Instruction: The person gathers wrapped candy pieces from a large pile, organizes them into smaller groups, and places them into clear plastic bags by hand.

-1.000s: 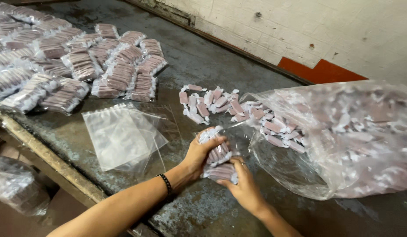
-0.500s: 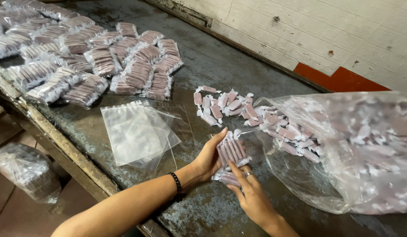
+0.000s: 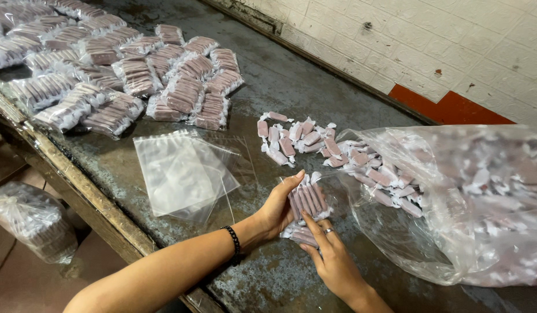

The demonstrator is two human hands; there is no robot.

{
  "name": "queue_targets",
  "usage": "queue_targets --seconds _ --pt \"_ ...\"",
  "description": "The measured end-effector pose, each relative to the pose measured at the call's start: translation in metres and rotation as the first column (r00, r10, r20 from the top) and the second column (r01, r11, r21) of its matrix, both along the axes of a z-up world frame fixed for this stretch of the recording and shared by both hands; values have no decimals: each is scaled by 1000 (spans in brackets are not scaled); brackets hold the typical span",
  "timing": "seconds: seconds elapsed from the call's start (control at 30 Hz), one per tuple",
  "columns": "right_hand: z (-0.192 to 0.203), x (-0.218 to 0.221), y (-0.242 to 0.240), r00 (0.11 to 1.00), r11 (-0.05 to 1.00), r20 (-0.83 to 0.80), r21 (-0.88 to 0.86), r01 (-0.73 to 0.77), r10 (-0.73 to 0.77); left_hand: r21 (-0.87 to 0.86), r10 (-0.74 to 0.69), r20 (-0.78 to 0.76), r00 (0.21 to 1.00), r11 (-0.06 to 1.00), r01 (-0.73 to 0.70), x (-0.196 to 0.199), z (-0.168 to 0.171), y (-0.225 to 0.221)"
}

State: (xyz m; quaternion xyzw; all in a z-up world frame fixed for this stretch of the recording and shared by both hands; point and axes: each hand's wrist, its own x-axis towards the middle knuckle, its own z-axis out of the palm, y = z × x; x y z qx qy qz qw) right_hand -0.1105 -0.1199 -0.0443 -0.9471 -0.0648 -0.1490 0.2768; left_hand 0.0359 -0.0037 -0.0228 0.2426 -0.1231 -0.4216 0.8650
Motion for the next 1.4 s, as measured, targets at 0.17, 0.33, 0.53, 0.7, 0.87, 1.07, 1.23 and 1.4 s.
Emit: queue_targets --seconds 0.17,0.33,0.53,0.7,0.87,1.07,1.23,1.4 --pt "-12 0 -7 995 996 -57 34 79 -77 51 5 42 999 999 -7 -1 2 2" --pt "-10 1 -6 999 999 -1 5 45 -45 26 -7 72 997 1000 5 0 1 1" --pt "-10 1 -4 1000 998 15 56 21 -22 52 -18 99 995 999 13 1 1 3" --pt "-8 2 -18 969 988 212 117 105 -128 48 -52 -208 977 997 64 15 16 16" --pt "-19 11 -37 987 986 -16 35 160 -160 -185 107 -274 956 969 -162 61 31 31" --pt "-8 48 -70 983 994 -150 -13 106 -107 -247 201 -282 938 930 -274 79 34 35" --pt "-20 64 -78 998 987 -58 155 33 -25 -177 208 -252 945 950 -256 93 22 29" --pt "-16 57 -64 998 996 -47 82 45 -41 -202 159 -252 955 956 -212 91 22 36"
